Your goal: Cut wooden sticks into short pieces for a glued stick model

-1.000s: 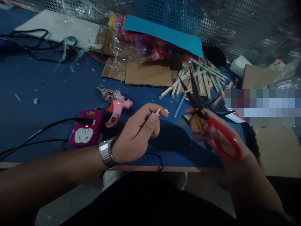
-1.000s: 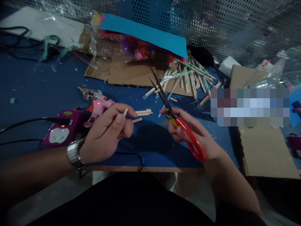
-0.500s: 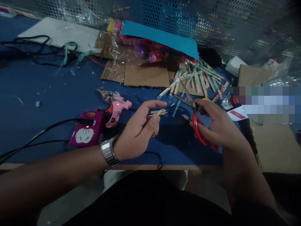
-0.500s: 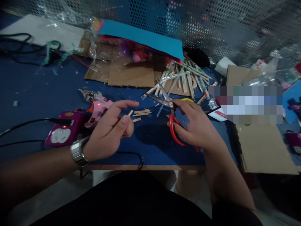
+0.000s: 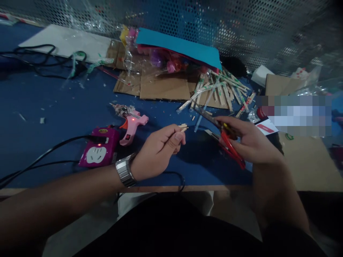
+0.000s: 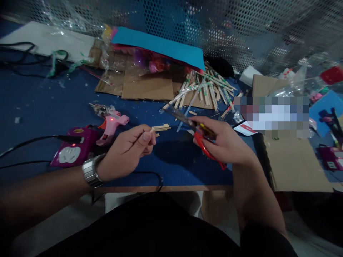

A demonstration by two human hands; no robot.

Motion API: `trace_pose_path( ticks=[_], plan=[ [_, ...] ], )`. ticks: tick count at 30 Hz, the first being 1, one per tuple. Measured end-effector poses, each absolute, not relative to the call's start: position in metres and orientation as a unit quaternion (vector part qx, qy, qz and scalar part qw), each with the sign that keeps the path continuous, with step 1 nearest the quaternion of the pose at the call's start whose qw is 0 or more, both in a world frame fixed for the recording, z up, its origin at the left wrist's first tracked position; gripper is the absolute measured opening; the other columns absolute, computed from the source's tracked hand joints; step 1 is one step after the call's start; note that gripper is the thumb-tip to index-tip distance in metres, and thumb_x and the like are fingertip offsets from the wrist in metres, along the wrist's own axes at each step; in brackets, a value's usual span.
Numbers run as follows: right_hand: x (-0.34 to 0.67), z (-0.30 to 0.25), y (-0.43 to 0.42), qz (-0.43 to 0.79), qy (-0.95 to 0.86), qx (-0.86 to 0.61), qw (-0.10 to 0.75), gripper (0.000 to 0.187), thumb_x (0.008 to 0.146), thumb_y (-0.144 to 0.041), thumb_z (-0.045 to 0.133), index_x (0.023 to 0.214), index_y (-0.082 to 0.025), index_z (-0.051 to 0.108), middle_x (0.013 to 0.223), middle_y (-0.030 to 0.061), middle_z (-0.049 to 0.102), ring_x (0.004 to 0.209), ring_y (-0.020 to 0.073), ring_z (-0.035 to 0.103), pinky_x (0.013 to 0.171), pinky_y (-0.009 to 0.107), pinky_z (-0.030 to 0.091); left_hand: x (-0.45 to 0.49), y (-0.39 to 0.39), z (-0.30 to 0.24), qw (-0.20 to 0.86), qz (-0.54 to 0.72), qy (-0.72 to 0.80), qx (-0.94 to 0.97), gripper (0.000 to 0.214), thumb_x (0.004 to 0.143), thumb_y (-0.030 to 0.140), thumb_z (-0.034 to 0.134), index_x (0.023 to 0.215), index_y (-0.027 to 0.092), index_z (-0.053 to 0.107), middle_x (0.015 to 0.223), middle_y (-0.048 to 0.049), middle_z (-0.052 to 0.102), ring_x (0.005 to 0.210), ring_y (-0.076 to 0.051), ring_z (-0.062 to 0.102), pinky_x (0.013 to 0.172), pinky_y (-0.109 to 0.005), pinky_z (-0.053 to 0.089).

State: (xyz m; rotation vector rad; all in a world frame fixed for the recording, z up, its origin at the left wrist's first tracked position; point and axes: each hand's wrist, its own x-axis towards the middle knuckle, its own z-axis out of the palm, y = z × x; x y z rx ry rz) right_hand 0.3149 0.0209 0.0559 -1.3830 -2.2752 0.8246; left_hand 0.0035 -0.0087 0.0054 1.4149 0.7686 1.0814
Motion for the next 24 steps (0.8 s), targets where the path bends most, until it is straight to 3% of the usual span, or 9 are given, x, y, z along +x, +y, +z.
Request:
trace_pose_path(
  ticks=[2, 6, 11, 14, 19, 24],
  plan=[
    [0.310, 0.059, 0.012, 0.352, -0.807, -0.436, 0.184, 0.056, 0.104, -0.048, 0.076, 0.158, -0.039, 0.067, 0.126, 0.0107, 0.079, 0.094, 0.0333, 0.074, 0.078, 0.050, 0.062, 0.003, -0.009, 0.006, 0.560, 0.463, 0.331, 0.602, 0.041, 0.118, 0.051, 0.057, 0.092, 0.020, 0.064, 0.070, 0.0044, 0.052, 0.058, -0.008, 0.044, 0.051, -0.022, 0.036],
    [0.300, 0.060, 0.003, 0.346, -0.837, -0.379, 0.191, 0.060, 0.103, -0.040, 0.078, 0.162, -0.045, 0.064, 0.126, 0.0101, 0.079, 0.103, 0.0352, 0.075, 0.078, 0.048, 0.060, 0.002, -0.010, 0.007, 0.555, 0.472, 0.332, 0.599, 0.045, 0.118, 0.054, 0.055, 0.091, 0.020, 0.067, 0.075, 0.0016, 0.056, 0.062, -0.009, 0.050, 0.054, -0.022, 0.040],
    [0.296, 0.054, 0.008, 0.319, -0.872, -0.302, 0.216, 0.071, 0.104, -0.028, 0.077, 0.171, -0.036, 0.057, 0.118, 0.0076, 0.080, 0.090, 0.0254, 0.075, 0.075, 0.039, 0.060, 0.000, -0.011, 0.005, 0.556, 0.462, 0.340, 0.601, 0.045, 0.118, 0.054, 0.056, 0.093, 0.020, 0.070, 0.077, 0.0009, 0.060, 0.065, -0.009, 0.055, 0.059, -0.021, 0.047],
    [0.297, 0.051, 0.009, 0.321, -0.876, -0.296, 0.203, 0.075, 0.104, -0.027, 0.076, 0.174, -0.037, 0.053, 0.121, 0.0077, 0.081, 0.099, 0.0270, 0.078, 0.077, 0.037, 0.061, -0.001, -0.012, 0.003, 0.551, 0.463, 0.344, 0.603, 0.046, 0.117, 0.057, 0.057, 0.094, 0.020, 0.072, 0.080, -0.0006, 0.064, 0.067, -0.010, 0.059, 0.062, -0.022, 0.052],
    [0.296, 0.053, 0.007, 0.334, -0.873, -0.300, 0.192, 0.071, 0.108, -0.029, 0.072, 0.175, -0.040, 0.051, 0.115, 0.0061, 0.082, 0.099, 0.0273, 0.080, 0.077, 0.037, 0.061, -0.002, -0.013, 0.005, 0.530, 0.456, 0.350, 0.623, 0.045, 0.119, 0.052, 0.055, 0.094, 0.019, 0.073, 0.082, -0.0008, 0.068, 0.068, -0.009, 0.061, 0.061, -0.020, 0.053],
    [0.297, 0.054, 0.007, 0.342, -0.873, -0.292, 0.190, 0.066, 0.109, -0.028, 0.071, 0.173, -0.030, 0.056, 0.114, 0.0058, 0.082, 0.088, 0.0194, 0.077, 0.077, 0.029, 0.058, -0.003, -0.013, 0.005, 0.498, 0.460, 0.335, 0.654, 0.043, 0.120, 0.046, 0.053, 0.094, 0.020, 0.072, 0.082, 0.0006, 0.069, 0.067, -0.007, 0.062, 0.062, -0.018, 0.052]
  ],
)
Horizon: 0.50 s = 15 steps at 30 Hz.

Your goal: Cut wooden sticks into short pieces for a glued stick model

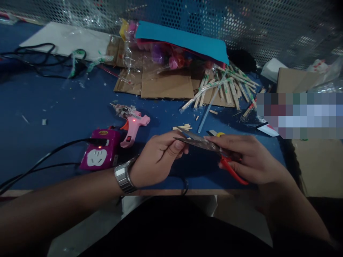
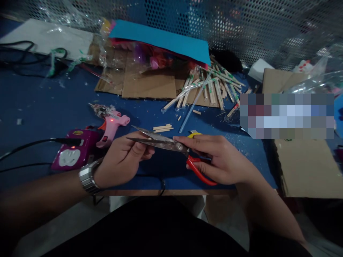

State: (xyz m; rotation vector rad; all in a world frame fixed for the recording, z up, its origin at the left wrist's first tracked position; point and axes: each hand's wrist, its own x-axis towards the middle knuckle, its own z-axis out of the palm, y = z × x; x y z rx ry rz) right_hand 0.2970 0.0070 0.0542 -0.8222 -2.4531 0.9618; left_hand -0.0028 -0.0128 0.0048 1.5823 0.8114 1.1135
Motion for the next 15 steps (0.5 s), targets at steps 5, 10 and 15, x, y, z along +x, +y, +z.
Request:
trace_pose_path(
  ticks=[5, 10, 15],
  plan=[
    [0.3013, 0.0544, 0.0086, 0.355, -0.874, -0.282, 0.176, 0.065, 0.110, -0.028, 0.069, 0.173, -0.032, 0.055, 0.123, 0.0073, 0.084, 0.106, 0.0222, 0.082, 0.085, 0.028, 0.059, -0.0038, -0.0124, 0.0028, 0.468, 0.464, 0.320, 0.680, 0.039, 0.121, 0.039, 0.052, 0.094, 0.020, 0.072, 0.084, 0.0011, 0.072, 0.070, -0.006, 0.065, 0.065, -0.017, 0.054],
    [0.3023, 0.0572, 0.0092, 0.357, -0.873, -0.285, 0.171, 0.064, 0.110, -0.027, 0.069, 0.173, -0.034, 0.055, 0.131, 0.0062, 0.085, 0.114, 0.0218, 0.083, 0.091, 0.026, 0.061, -0.0037, -0.0121, 0.0058, 0.454, 0.450, 0.333, 0.693, 0.041, 0.121, 0.040, 0.051, 0.093, 0.020, 0.071, 0.079, 0.0027, 0.071, 0.065, -0.006, 0.065, 0.062, -0.016, 0.052],
    [0.3041, 0.0550, 0.0062, 0.330, -0.878, -0.308, 0.161, 0.065, 0.109, -0.025, 0.072, 0.172, -0.034, 0.057, 0.141, 0.0065, 0.084, 0.114, 0.0207, 0.084, 0.092, 0.025, 0.061, -0.0055, -0.0135, 0.0103, 0.445, 0.442, 0.343, 0.699, 0.046, 0.122, 0.044, 0.050, 0.088, 0.020, 0.072, 0.073, 0.0036, 0.067, 0.065, -0.006, 0.063, 0.063, -0.017, 0.050]
  ],
)
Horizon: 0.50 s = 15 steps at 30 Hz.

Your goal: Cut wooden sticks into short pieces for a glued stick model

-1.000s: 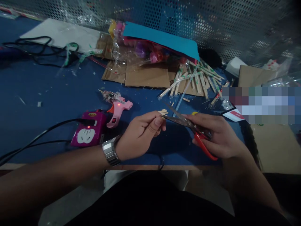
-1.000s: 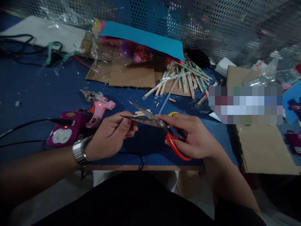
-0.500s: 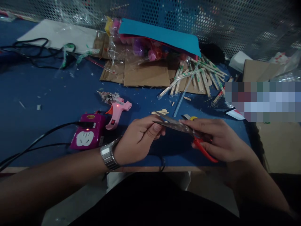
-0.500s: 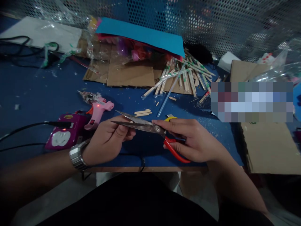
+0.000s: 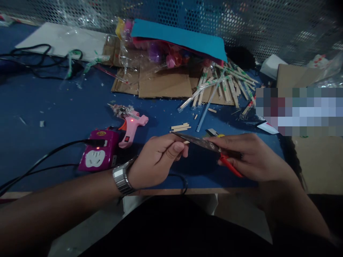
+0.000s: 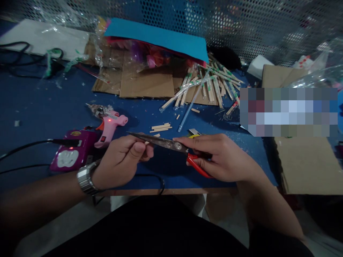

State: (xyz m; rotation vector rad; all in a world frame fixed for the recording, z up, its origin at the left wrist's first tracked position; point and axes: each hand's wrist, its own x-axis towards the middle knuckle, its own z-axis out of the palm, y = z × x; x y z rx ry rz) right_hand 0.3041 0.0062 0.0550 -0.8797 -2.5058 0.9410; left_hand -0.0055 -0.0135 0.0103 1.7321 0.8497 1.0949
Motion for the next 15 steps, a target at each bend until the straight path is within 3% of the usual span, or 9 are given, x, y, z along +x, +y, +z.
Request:
trace_pose_path(
  ticks=[6, 11, 15],
  plan=[
    [0.303, 0.049, 0.005, 0.322, -0.856, -0.327, 0.237, 0.060, 0.106, -0.027, 0.077, 0.165, -0.029, 0.064, 0.111, 0.0063, 0.086, 0.086, 0.0202, 0.080, 0.071, 0.028, 0.056, -0.005, -0.016, 0.008, 0.504, 0.451, 0.354, 0.646, 0.044, 0.122, 0.047, 0.049, 0.095, 0.022, 0.072, 0.078, 0.0025, 0.064, 0.070, -0.007, 0.062, 0.065, -0.019, 0.049],
    [0.294, 0.055, 0.006, 0.312, -0.861, -0.337, 0.217, 0.054, 0.103, -0.031, 0.078, 0.157, -0.029, 0.069, 0.109, 0.0053, 0.077, 0.079, 0.0179, 0.070, 0.069, 0.030, 0.055, -0.004, -0.016, 0.002, 0.509, 0.474, 0.359, 0.622, 0.032, 0.119, 0.045, 0.057, 0.103, 0.023, 0.074, 0.086, 0.0013, 0.066, 0.071, -0.008, 0.060, 0.067, -0.022, 0.052],
    [0.293, 0.056, 0.002, 0.304, -0.868, -0.335, 0.205, 0.056, 0.105, -0.027, 0.075, 0.160, -0.027, 0.067, 0.113, 0.0070, 0.078, 0.081, 0.0174, 0.070, 0.069, 0.030, 0.055, -0.004, -0.013, 0.004, 0.457, 0.492, 0.353, 0.652, 0.030, 0.118, 0.043, 0.059, 0.105, 0.022, 0.076, 0.098, -0.0034, 0.075, 0.084, -0.013, 0.071, 0.079, -0.028, 0.060]
  ],
)
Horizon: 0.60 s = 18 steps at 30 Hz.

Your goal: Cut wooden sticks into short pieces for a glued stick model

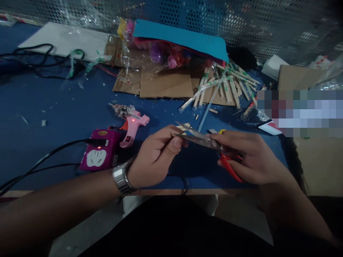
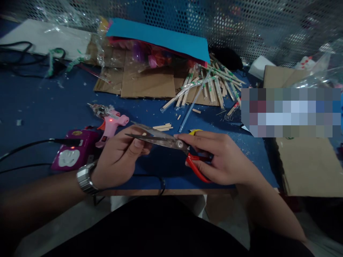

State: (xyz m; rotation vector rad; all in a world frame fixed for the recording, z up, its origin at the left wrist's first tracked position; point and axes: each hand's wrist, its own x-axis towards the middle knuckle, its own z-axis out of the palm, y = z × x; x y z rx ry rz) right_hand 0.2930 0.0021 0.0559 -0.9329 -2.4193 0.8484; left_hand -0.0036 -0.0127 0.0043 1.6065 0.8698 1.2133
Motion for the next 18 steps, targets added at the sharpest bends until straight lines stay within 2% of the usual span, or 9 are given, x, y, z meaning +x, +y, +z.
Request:
trace_pose_path(
  ticks=[4, 8, 11, 14, 18],
  plan=[
    [0.2946, 0.0552, -0.0007, 0.292, -0.876, -0.328, 0.199, 0.061, 0.106, -0.025, 0.072, 0.166, -0.031, 0.061, 0.117, 0.0071, 0.078, 0.085, 0.0182, 0.072, 0.076, 0.032, 0.059, -0.0036, -0.0101, 0.0060, 0.427, 0.495, 0.329, 0.682, 0.024, 0.118, 0.036, 0.058, 0.110, 0.023, 0.076, 0.105, -0.0044, 0.082, 0.099, -0.016, 0.078, 0.091, -0.031, 0.065],
    [0.2946, 0.0570, -0.0018, 0.293, -0.878, -0.335, 0.177, 0.066, 0.106, -0.025, 0.071, 0.169, -0.034, 0.058, 0.117, 0.0094, 0.077, 0.088, 0.0228, 0.073, 0.075, 0.036, 0.060, -0.0042, -0.0099, 0.0021, 0.416, 0.516, 0.321, 0.677, 0.016, 0.116, 0.033, 0.064, 0.110, 0.025, 0.076, 0.105, -0.0029, 0.082, 0.095, -0.014, 0.079, 0.085, -0.028, 0.065],
    [0.2953, 0.0583, -0.0026, 0.286, -0.882, -0.328, 0.182, 0.067, 0.105, -0.025, 0.072, 0.170, -0.034, 0.057, 0.114, 0.0093, 0.076, 0.088, 0.0246, 0.073, 0.073, 0.037, 0.059, -0.0042, -0.0105, 0.0016, 0.417, 0.516, 0.324, 0.674, 0.017, 0.116, 0.035, 0.065, 0.109, 0.025, 0.077, 0.104, -0.0045, 0.083, 0.096, -0.016, 0.081, 0.085, -0.030, 0.067],
    [0.2965, 0.0591, -0.0034, 0.281, -0.882, -0.333, 0.179, 0.067, 0.106, -0.026, 0.071, 0.170, -0.036, 0.057, 0.120, 0.0106, 0.078, 0.095, 0.0274, 0.077, 0.075, 0.038, 0.060, -0.0033, -0.0108, 0.0040, 0.422, 0.518, 0.334, 0.664, 0.021, 0.115, 0.037, 0.066, 0.104, 0.024, 0.077, 0.105, -0.0056, 0.084, 0.099, -0.017, 0.082, 0.088, -0.031, 0.068],
    [0.2971, 0.0587, -0.0028, 0.282, -0.882, -0.328, 0.185, 0.068, 0.105, -0.028, 0.071, 0.171, -0.035, 0.057, 0.123, 0.0093, 0.080, 0.092, 0.0253, 0.078, 0.074, 0.035, 0.059, -0.0023, -0.0102, 0.0059, 0.421, 0.524, 0.329, 0.664, 0.020, 0.115, 0.036, 0.066, 0.103, 0.023, 0.077, 0.105, -0.0055, 0.086, 0.100, -0.017, 0.084, 0.091, -0.031, 0.069]
  ],
)
